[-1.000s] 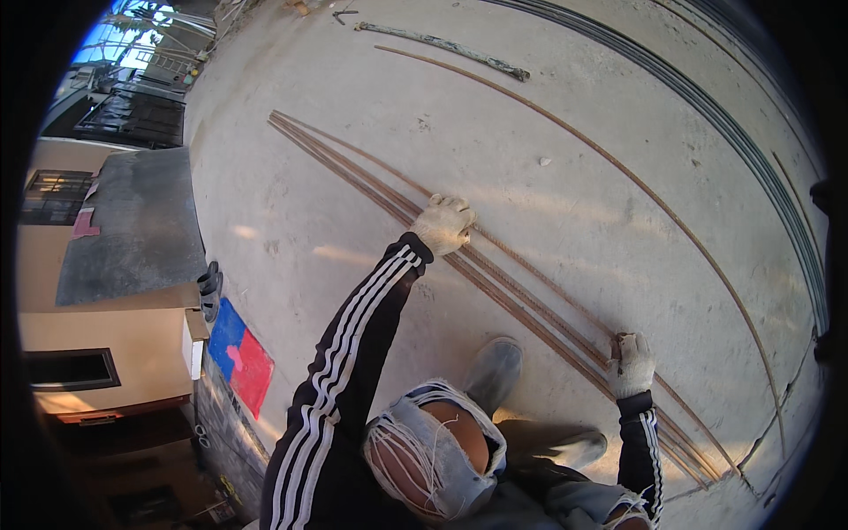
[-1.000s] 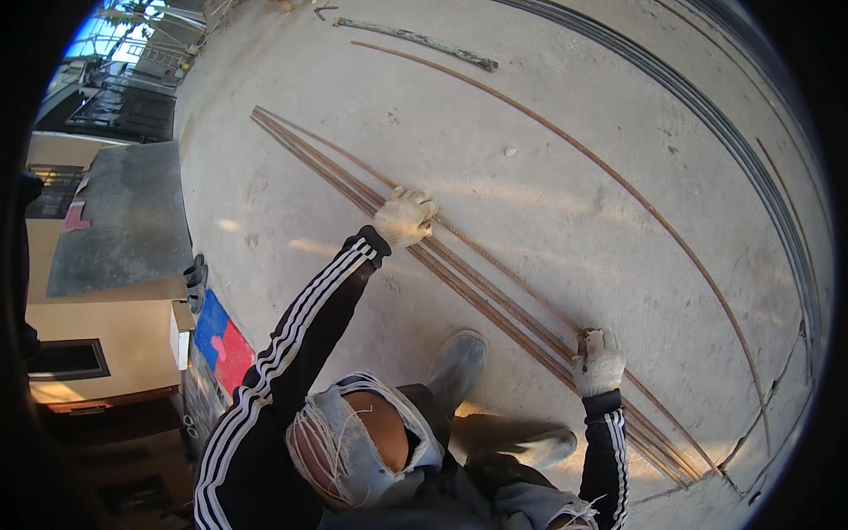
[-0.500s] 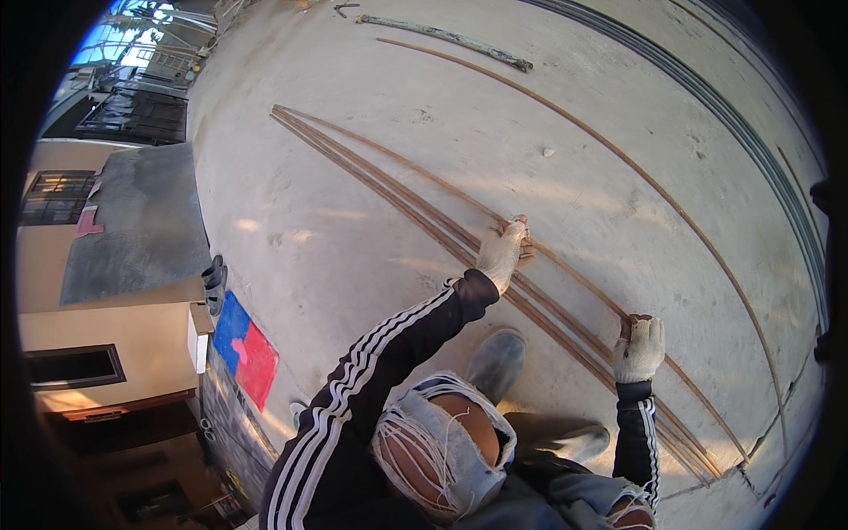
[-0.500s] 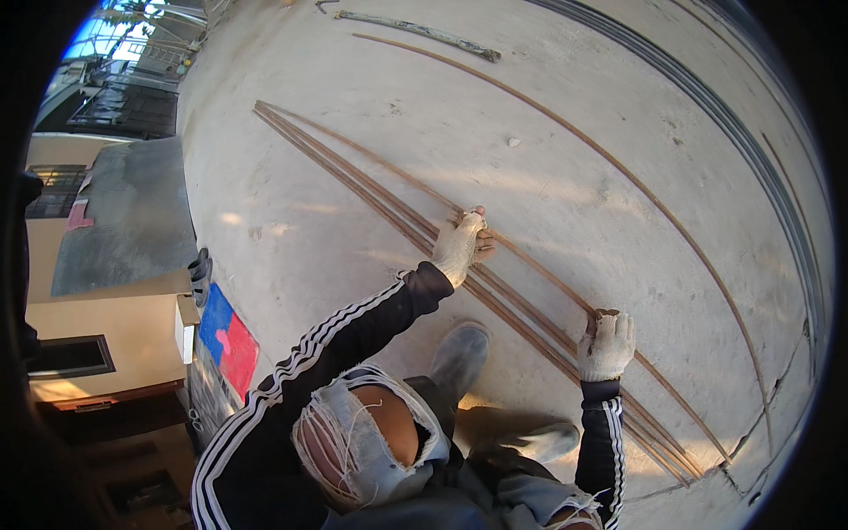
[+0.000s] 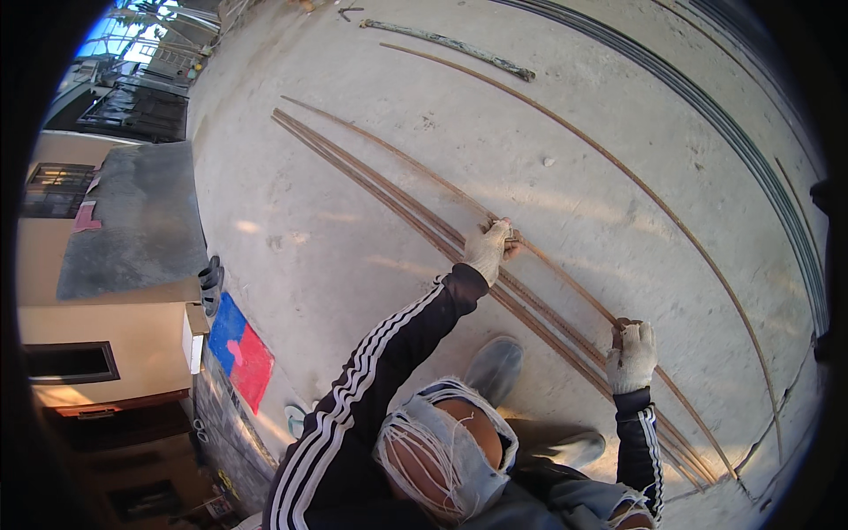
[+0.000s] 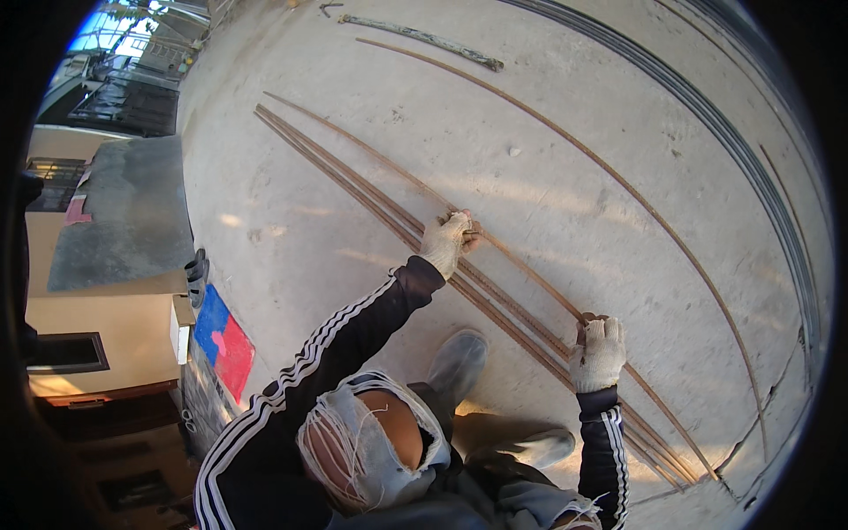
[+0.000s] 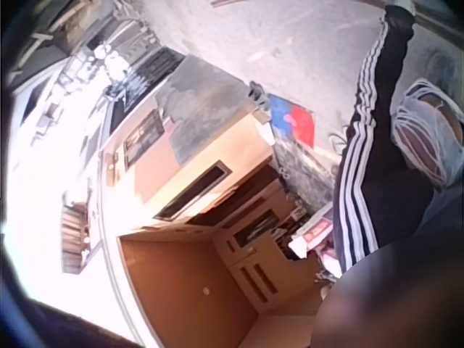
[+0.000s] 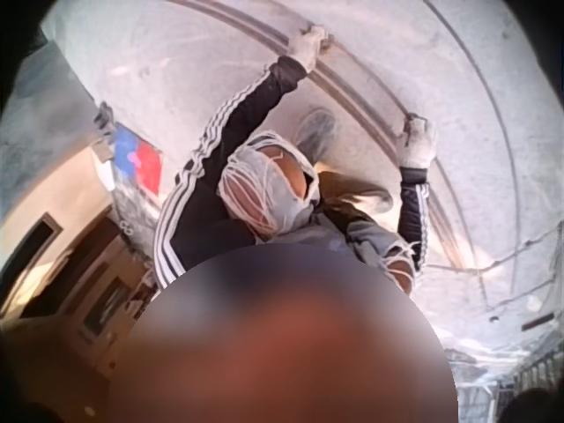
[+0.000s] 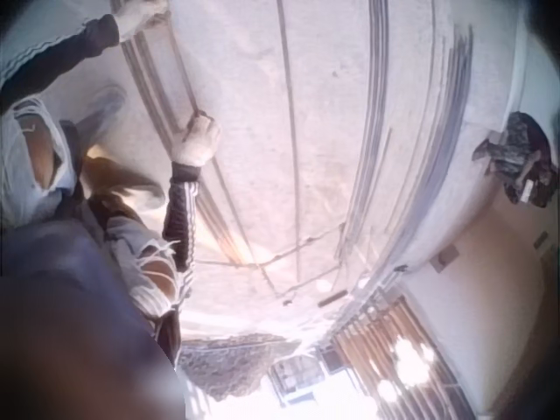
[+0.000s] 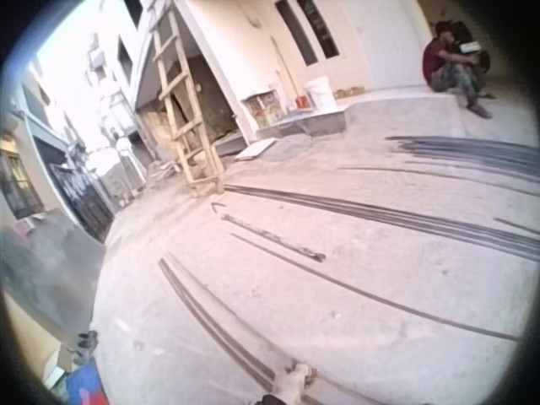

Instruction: The person gathers and aligns several long steel rods on a concrete floor, repeatedly picking them up, laying them parallel, and adjusting their positions. The rods are handled by hand and grouped into a small bundle near the center of the workspace.

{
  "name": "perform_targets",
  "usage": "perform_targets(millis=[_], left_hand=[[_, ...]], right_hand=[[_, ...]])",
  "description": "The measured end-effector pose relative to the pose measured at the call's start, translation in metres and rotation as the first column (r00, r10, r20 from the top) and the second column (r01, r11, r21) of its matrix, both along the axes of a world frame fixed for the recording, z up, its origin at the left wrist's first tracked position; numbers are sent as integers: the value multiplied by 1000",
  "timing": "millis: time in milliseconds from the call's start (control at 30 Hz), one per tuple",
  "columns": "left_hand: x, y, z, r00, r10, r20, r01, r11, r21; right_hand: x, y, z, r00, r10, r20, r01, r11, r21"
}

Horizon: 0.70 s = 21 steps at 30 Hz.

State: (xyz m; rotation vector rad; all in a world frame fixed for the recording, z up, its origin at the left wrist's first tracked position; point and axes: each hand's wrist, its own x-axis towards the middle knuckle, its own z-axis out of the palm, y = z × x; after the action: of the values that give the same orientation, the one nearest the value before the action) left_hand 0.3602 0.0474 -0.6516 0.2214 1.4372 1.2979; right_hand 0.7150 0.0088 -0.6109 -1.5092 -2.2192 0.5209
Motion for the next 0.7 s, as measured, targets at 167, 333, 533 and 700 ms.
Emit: perform_targets(millis=[167, 333, 533, 700], left_hand=[[-25, 48, -16, 998, 54, -36, -58, 993, -101], [-69, 84, -15, 975, -92, -201, 76, 993, -89], [-106, 52, -1, 782, -191, -593, 106, 979, -176], [-87, 6, -2, 796, -193, -573, 140, 981, -136]], right_hand=[[-21, 28, 11, 999, 1, -32, -4, 994, -106], [-41, 49, 13, 988, 123, 89, -117, 991, -68], [-30, 30, 2, 991, 132, 26, -131, 991, -7], [-12, 11, -9, 996, 59, -63, -64, 996, -70]])
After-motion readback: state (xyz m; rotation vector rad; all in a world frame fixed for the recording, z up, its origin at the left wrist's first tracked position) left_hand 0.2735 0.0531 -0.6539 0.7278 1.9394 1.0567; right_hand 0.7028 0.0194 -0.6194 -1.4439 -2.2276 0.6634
